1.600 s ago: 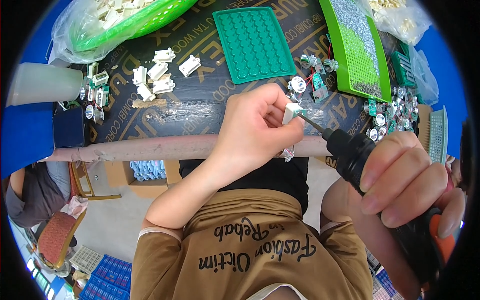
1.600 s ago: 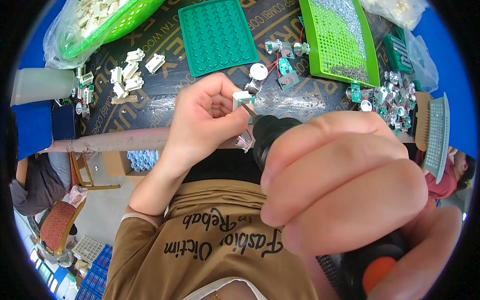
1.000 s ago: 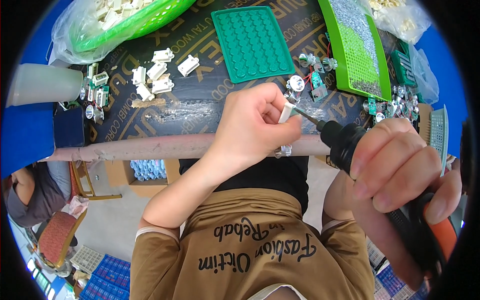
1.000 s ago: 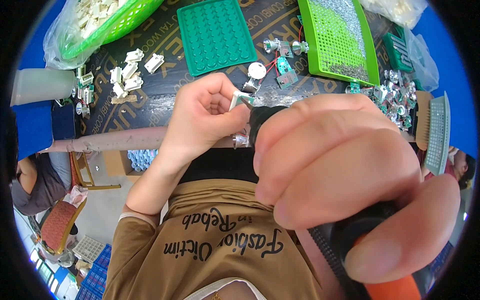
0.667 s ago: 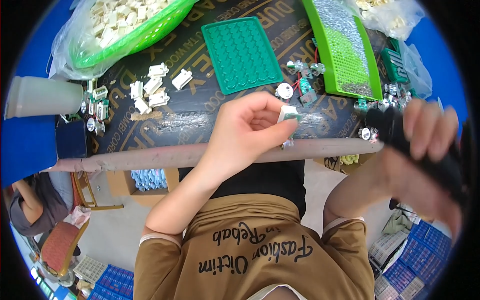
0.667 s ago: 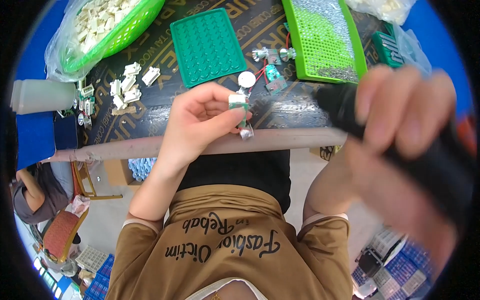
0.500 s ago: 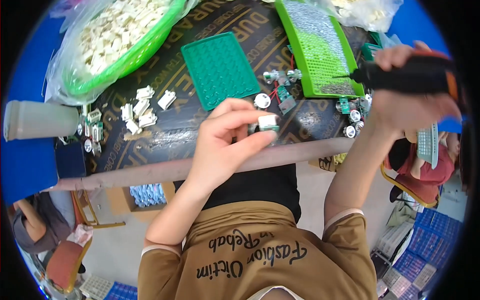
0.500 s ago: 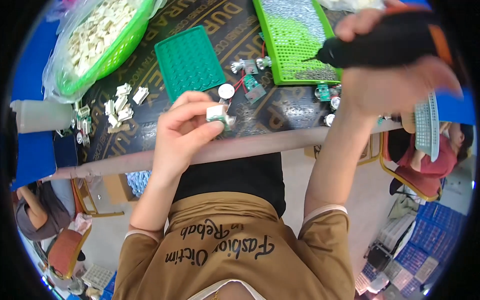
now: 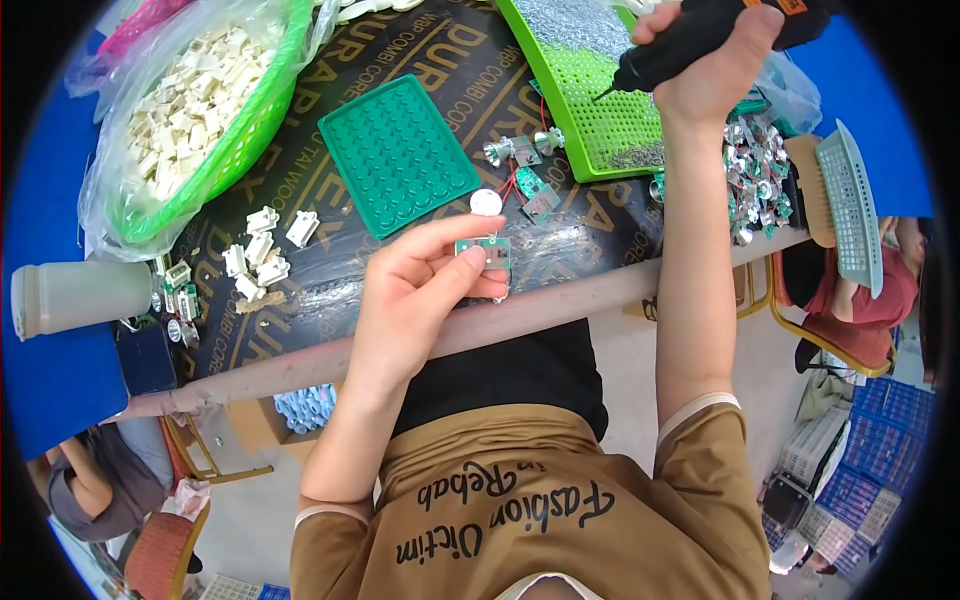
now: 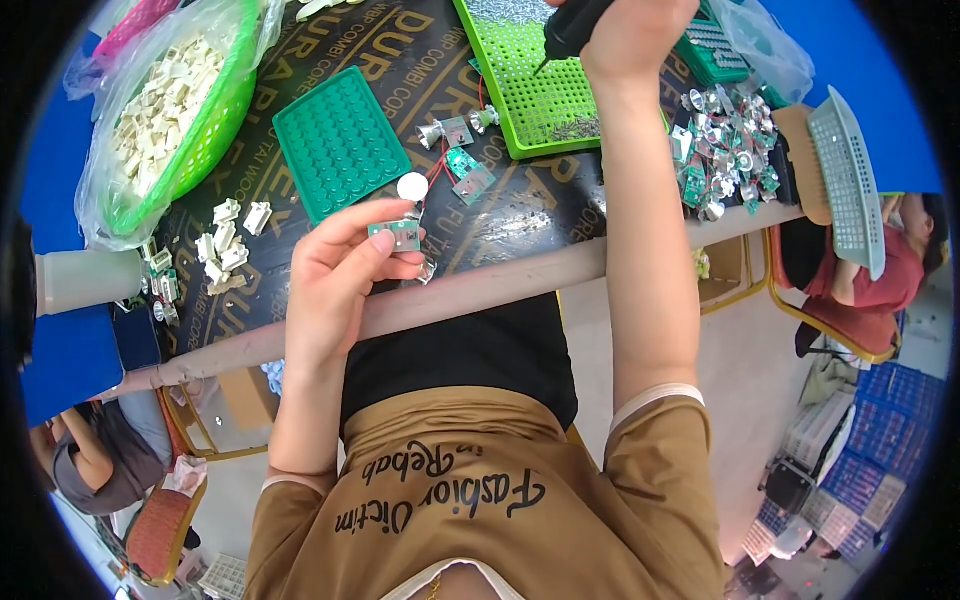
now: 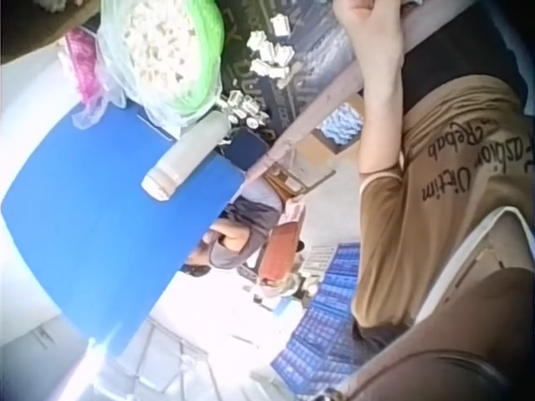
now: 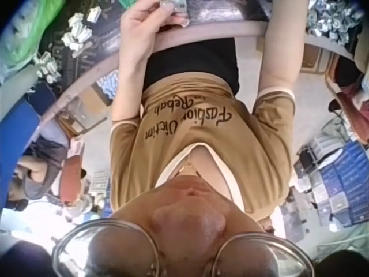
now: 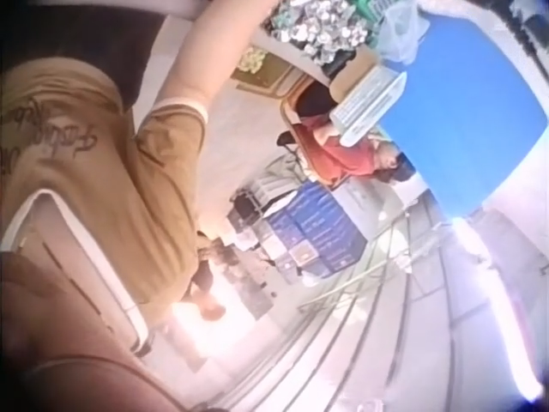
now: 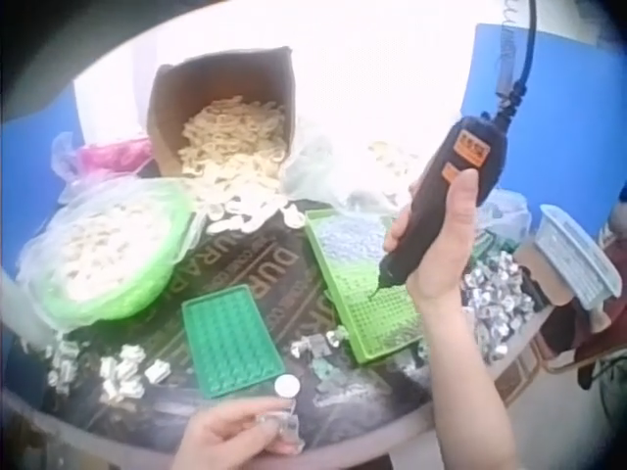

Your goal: Assembling small electronic LED components into white plastic housings and testing the light functionality.

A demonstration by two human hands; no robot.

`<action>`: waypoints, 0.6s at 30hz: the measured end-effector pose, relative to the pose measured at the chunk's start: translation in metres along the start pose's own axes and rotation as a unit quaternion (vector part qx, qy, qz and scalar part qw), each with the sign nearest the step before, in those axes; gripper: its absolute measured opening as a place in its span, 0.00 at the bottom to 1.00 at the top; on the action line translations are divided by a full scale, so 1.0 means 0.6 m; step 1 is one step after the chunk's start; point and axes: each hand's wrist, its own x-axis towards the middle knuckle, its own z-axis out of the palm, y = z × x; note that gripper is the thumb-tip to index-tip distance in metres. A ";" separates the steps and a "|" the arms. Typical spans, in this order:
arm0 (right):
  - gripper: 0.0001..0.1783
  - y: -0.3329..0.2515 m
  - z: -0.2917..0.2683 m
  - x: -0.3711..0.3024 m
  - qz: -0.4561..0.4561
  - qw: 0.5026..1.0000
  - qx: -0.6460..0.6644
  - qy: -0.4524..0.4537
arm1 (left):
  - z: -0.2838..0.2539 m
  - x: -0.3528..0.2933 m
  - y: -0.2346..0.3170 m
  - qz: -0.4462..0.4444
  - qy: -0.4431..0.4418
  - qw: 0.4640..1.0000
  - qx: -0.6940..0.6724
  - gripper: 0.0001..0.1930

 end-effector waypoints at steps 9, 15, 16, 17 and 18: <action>0.29 0.004 -0.032 0.012 -0.285 0.763 -0.581 0.003 | -0.003 0.001 -0.001 -0.002 0.015 0.999 0.042 0.11; 0.29 0.004 -0.031 0.009 -0.287 0.761 -0.582 0.005 | 0.001 0.000 -0.002 0.001 0.027 0.999 0.034 0.12; 0.29 0.007 -0.031 0.009 -0.285 0.762 -0.581 0.004 | 0.000 -0.002 -0.001 0.001 0.031 0.999 0.037 0.11; 0.29 0.011 -0.030 0.008 -0.273 0.772 -0.574 0.024 | -0.002 -0.003 0.000 0.001 0.035 0.999 0.041 0.11; 0.29 0.016 -0.028 0.007 -0.260 0.782 -0.565 0.044 | -0.003 -0.005 -0.001 0.002 0.039 0.998 0.041 0.11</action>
